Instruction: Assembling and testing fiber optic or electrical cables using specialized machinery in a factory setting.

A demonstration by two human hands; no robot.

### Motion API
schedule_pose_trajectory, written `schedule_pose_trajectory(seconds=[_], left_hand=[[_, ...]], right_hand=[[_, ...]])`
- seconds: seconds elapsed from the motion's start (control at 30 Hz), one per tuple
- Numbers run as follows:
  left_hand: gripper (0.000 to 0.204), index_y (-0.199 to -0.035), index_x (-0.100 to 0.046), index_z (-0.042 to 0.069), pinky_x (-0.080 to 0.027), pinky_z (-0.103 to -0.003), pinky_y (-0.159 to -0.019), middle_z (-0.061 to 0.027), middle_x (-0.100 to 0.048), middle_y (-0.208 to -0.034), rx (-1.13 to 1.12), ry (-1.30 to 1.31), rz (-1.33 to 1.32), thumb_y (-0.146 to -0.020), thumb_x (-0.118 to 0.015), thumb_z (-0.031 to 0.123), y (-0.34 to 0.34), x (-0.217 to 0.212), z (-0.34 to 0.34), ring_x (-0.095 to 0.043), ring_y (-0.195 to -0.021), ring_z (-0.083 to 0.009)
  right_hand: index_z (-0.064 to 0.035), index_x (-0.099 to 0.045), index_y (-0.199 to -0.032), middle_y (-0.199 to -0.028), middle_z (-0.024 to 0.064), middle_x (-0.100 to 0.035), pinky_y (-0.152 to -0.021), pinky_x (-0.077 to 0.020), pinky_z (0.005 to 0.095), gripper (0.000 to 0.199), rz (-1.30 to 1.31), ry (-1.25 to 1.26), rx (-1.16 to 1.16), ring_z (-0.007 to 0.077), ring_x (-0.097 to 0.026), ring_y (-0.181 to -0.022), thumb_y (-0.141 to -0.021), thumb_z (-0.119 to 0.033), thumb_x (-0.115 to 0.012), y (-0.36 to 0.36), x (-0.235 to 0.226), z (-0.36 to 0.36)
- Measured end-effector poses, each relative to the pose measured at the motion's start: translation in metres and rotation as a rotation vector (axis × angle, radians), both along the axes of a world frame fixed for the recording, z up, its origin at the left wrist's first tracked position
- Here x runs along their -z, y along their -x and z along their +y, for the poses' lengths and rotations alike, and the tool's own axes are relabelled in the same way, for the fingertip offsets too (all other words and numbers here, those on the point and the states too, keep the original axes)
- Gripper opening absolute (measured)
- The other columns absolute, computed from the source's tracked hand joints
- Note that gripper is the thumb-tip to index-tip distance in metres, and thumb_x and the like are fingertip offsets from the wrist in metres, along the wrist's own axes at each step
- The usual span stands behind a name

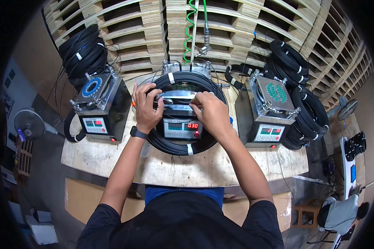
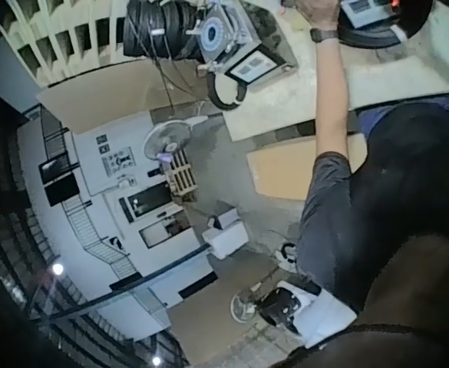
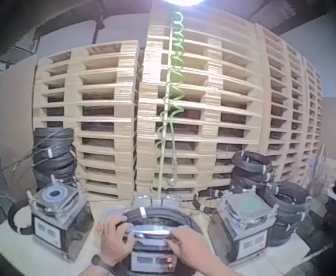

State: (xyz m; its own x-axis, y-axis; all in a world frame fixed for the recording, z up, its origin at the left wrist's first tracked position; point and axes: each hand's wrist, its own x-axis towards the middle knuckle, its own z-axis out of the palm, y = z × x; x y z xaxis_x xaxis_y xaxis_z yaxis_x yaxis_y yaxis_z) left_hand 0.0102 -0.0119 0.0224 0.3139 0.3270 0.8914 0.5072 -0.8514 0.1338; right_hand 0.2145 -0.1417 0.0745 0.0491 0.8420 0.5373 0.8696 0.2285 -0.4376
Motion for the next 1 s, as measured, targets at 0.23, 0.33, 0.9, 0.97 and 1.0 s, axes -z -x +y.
schedule_pose_trajectory(seconds=[0.23,0.33,0.9,0.97,1.0], left_hand=[[0.047,-0.129,-0.054,0.007,-0.038,-0.048,-0.106,-0.0149,-0.055,-0.118,0.069,-0.046,-0.403,-0.087,-0.073,0.011,-0.011,-0.078,-0.016,-0.051,-0.118,-0.0333],[0.059,-0.134,-0.048,0.004,-0.046,-0.044,-0.098,-0.0189,-0.056,-0.119,0.137,0.002,-0.365,-0.086,-0.077,0.02,-0.029,-0.137,-0.008,-0.058,-0.113,-0.0333],[0.071,-0.13,-0.057,0.006,-0.055,-0.044,-0.083,-0.0202,-0.07,-0.102,0.201,0.81,0.161,-0.069,-0.09,0.02,-0.08,-0.057,0.13,-0.07,-0.096,-0.0376],[0.078,-0.135,-0.053,0.006,-0.055,-0.046,-0.086,-0.0212,-0.066,-0.112,0.094,0.685,0.18,-0.068,-0.091,0.022,-0.088,-0.053,0.125,-0.067,-0.102,-0.0436],[0.084,-0.139,-0.049,0.007,-0.054,-0.047,-0.088,-0.0222,-0.062,-0.123,-0.011,0.555,0.199,-0.068,-0.091,0.024,-0.091,-0.055,0.117,-0.064,-0.107,-0.0495]], right_hand=[[-0.0064,-0.07,-0.102,-0.097,0.012,-0.067,-0.08,-0.052,0.0378,0.019,0.019,-0.303,0.08,0.0266,-0.065,-0.089,-0.086,-0.016,-0.076,-0.017,-0.062,0.053],[-0.0088,-0.069,-0.105,-0.107,0.0135,-0.065,-0.091,-0.0499,0.0433,0.025,-0.131,-0.403,0.091,0.0329,-0.062,-0.102,-0.084,-0.022,-0.077,-0.024,-0.082,0.094],[-0.0079,-0.076,-0.091,-0.084,0.0146,-0.073,-0.075,-0.0546,0.0368,0.029,0.173,0.454,0.166,0.0272,-0.07,-0.078,-0.071,-0.027,-0.082,-0.08,-0.003,0.187],[-0.0077,-0.075,-0.089,-0.082,0.0142,-0.073,-0.074,-0.0542,0.0368,0.027,0.24,0.439,0.138,0.026,-0.069,-0.075,-0.071,-0.027,-0.082,-0.089,0.004,0.188],[-0.0075,-0.075,-0.087,-0.08,0.0138,-0.072,-0.073,-0.0539,0.0367,0.026,0.263,0.426,0.123,0.0255,-0.068,-0.073,-0.071,-0.027,-0.082,-0.087,0.004,0.184]])
